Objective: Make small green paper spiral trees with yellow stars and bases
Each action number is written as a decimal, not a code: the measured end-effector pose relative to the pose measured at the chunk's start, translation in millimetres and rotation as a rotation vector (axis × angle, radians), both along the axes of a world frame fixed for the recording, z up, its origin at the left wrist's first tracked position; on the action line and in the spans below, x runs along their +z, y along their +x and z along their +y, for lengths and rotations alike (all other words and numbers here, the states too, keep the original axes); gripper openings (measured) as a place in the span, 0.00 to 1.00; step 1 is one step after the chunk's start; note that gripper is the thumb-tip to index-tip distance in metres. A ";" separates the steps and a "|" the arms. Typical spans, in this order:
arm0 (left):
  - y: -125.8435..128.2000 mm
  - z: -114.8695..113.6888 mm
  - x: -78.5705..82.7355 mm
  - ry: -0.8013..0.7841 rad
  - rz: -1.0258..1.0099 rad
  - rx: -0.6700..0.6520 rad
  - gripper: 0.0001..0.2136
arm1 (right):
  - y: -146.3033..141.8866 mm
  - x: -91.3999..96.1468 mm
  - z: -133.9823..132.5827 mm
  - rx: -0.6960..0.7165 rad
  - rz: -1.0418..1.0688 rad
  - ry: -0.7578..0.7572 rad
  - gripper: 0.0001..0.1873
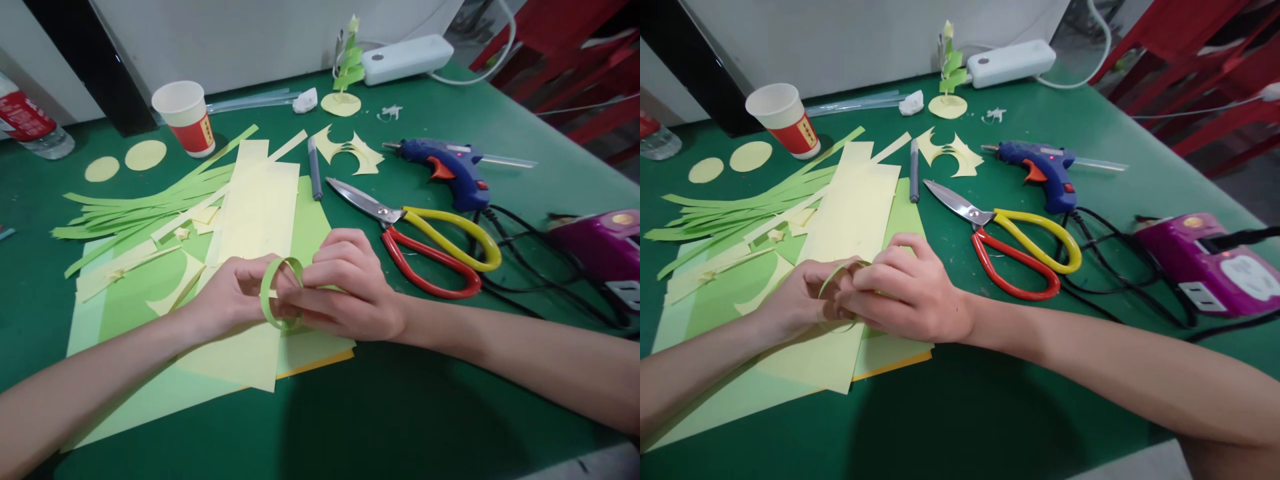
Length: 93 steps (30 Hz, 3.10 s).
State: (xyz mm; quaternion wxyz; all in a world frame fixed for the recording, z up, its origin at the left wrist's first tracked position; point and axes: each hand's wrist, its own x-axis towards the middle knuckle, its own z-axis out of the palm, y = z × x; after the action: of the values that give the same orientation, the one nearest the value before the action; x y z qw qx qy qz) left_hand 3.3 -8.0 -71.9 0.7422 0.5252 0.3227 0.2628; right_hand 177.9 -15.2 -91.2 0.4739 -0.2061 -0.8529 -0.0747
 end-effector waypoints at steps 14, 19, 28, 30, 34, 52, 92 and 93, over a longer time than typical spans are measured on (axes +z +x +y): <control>-2.1 2.8 -3.3 0.037 -0.020 -0.030 0.05 | -2.2 -1.1 0.1 0.008 0.027 0.002 0.05; 0.9 2.0 0.9 0.055 0.044 -0.016 0.05 | -1.9 -1.1 -0.2 0.005 0.015 -0.006 0.04; -1.0 1.0 -1.7 0.064 0.029 -0.014 0.07 | -3.1 -0.5 0.1 -0.037 0.029 0.017 0.05; 1.7 0.1 1.3 0.074 0.094 0.025 0.09 | -3.7 -1.3 0.2 -0.039 0.043 0.013 0.02; 4.6 -0.3 4.2 0.055 0.114 0.064 0.10 | -4.9 -2.6 0.9 -0.027 0.056 0.015 0.03; -2.3 5.7 -0.1 0.023 0.077 -0.117 0.05 | 0.4 0.7 -0.6 0.014 -0.003 0.017 0.05; -3.1 2.0 1.8 -0.024 -0.010 -0.020 0.09 | -0.4 1.1 -0.8 0.021 0.027 -0.010 0.02; -1.7 1.1 2.1 -0.032 -0.008 0.009 0.08 | -0.8 1.1 -0.6 0.019 0.027 -0.007 0.01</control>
State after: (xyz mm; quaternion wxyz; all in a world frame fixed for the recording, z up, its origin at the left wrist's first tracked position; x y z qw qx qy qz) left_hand 1.6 -7.0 -69.8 0.7507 0.5107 0.3261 0.2631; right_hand 177.0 -15.8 -90.1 0.4852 -0.2006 -0.8487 -0.0642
